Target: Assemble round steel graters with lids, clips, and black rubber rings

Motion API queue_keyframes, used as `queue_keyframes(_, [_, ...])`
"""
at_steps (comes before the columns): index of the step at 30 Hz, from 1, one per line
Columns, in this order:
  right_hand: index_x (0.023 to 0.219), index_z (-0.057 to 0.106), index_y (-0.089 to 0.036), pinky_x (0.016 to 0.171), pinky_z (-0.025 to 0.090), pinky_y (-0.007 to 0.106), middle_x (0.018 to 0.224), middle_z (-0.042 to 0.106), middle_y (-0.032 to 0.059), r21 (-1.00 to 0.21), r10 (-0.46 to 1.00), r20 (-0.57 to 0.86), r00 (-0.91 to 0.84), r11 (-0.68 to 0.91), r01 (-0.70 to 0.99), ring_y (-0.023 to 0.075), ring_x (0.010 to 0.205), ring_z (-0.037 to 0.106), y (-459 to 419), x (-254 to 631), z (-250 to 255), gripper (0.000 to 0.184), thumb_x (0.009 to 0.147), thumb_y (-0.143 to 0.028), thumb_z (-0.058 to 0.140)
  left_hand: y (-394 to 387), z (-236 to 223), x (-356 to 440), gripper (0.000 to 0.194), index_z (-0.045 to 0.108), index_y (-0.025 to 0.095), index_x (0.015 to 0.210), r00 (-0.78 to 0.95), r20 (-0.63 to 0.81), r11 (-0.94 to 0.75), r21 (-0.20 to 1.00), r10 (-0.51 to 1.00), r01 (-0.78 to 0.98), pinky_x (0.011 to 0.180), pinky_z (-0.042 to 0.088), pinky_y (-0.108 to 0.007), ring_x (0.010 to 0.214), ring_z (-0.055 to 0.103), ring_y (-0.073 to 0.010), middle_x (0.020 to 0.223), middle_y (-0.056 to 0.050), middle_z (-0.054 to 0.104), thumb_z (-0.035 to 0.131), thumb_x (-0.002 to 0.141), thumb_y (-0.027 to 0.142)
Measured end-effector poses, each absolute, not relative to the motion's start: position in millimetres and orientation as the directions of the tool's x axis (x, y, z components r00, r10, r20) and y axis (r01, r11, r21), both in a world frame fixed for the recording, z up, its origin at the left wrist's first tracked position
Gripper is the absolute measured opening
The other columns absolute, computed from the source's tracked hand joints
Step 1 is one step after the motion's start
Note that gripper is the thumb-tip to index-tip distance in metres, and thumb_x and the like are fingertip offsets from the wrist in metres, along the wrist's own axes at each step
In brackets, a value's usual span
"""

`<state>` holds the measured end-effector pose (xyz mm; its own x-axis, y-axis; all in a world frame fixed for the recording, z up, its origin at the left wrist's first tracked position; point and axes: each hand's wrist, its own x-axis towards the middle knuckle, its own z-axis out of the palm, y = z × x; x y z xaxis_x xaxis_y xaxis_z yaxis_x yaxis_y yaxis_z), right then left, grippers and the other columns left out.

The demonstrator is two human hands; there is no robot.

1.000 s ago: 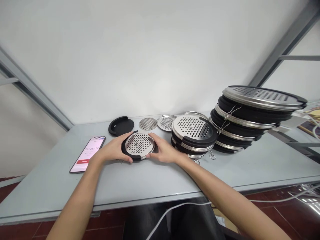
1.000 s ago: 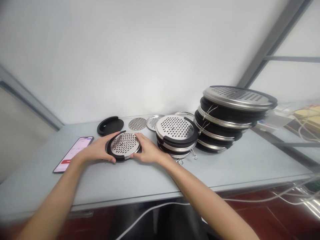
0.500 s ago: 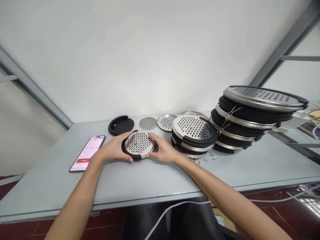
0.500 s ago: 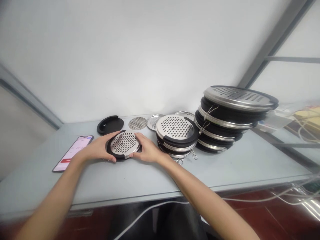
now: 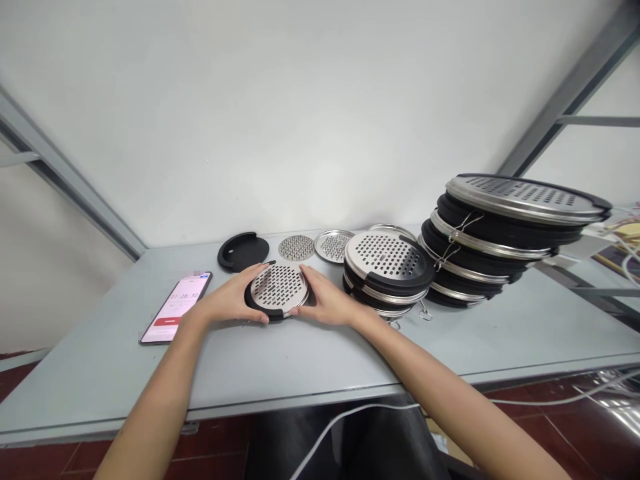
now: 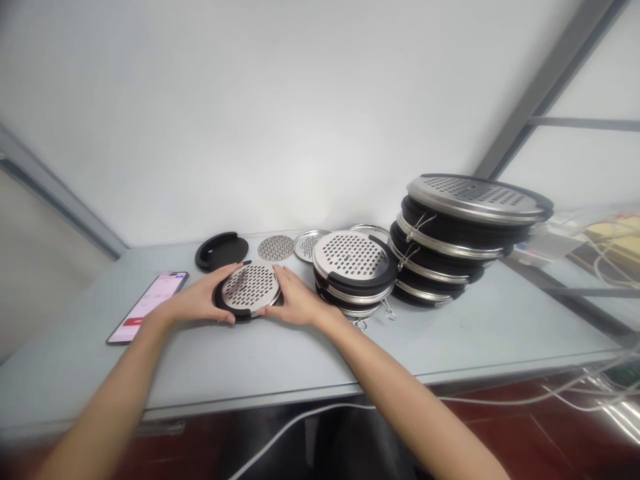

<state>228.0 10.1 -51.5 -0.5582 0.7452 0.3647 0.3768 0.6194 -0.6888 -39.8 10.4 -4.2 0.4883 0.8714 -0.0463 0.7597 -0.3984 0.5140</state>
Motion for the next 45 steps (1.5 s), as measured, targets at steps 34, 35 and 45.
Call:
queue_keyframes(34, [0.14, 0.043, -0.014, 0.108, 0.042, 0.047, 0.14, 0.053, 0.0187, -0.741, 0.771, 0.361, -0.524, 0.579, 0.34, 0.0326, 0.128, 0.052, 10, 225, -45, 0.087, 0.07, -0.047, 0.081, 5, -17, -26, 0.127, 0.021, 0.025, 0.157, 0.469, -0.075, -0.412, 0.373, 0.88, 0.831, 0.117, 0.024, -0.058, 0.149, 0.01, -0.0457, 0.165, -0.017, 0.002, 0.08, 0.053, 0.071])
queue_keyframes(35, [0.14, 0.043, -0.014, 0.107, 0.043, 0.047, 0.139, 0.054, 0.0185, -0.736, 0.769, 0.365, -0.525, 0.584, 0.343, 0.0327, 0.127, 0.053, 10, 225, -45, 0.086, 0.07, -0.047, 0.081, 5, -17, -27, 0.126, 0.021, 0.025, 0.156, 0.467, -0.073, -0.411, 0.367, 0.881, 0.834, 0.117, 0.024, -0.058, 0.149, 0.01, -0.0455, 0.165, -0.017, 0.002, 0.079, 0.055, 0.071])
queue_keyframes(45, [0.151, 0.029, -0.011, 0.117, 0.028, 0.056, 0.156, 0.028, 0.0263, -0.664, 0.77, 0.32, -0.551, 0.598, 0.449, 0.0375, 0.146, 0.029, 12, 228, -57, 0.1, 0.075, -0.06, 0.072, 4, -11, -28, 0.116, 0.029, 0.022, 0.154, 0.451, -0.066, -0.397, 0.374, 0.89, 0.839, 0.114, 0.03, -0.057, 0.148, 0.019, -0.0432, 0.162, -0.021, 0.015, 0.078, 0.059, 0.067])
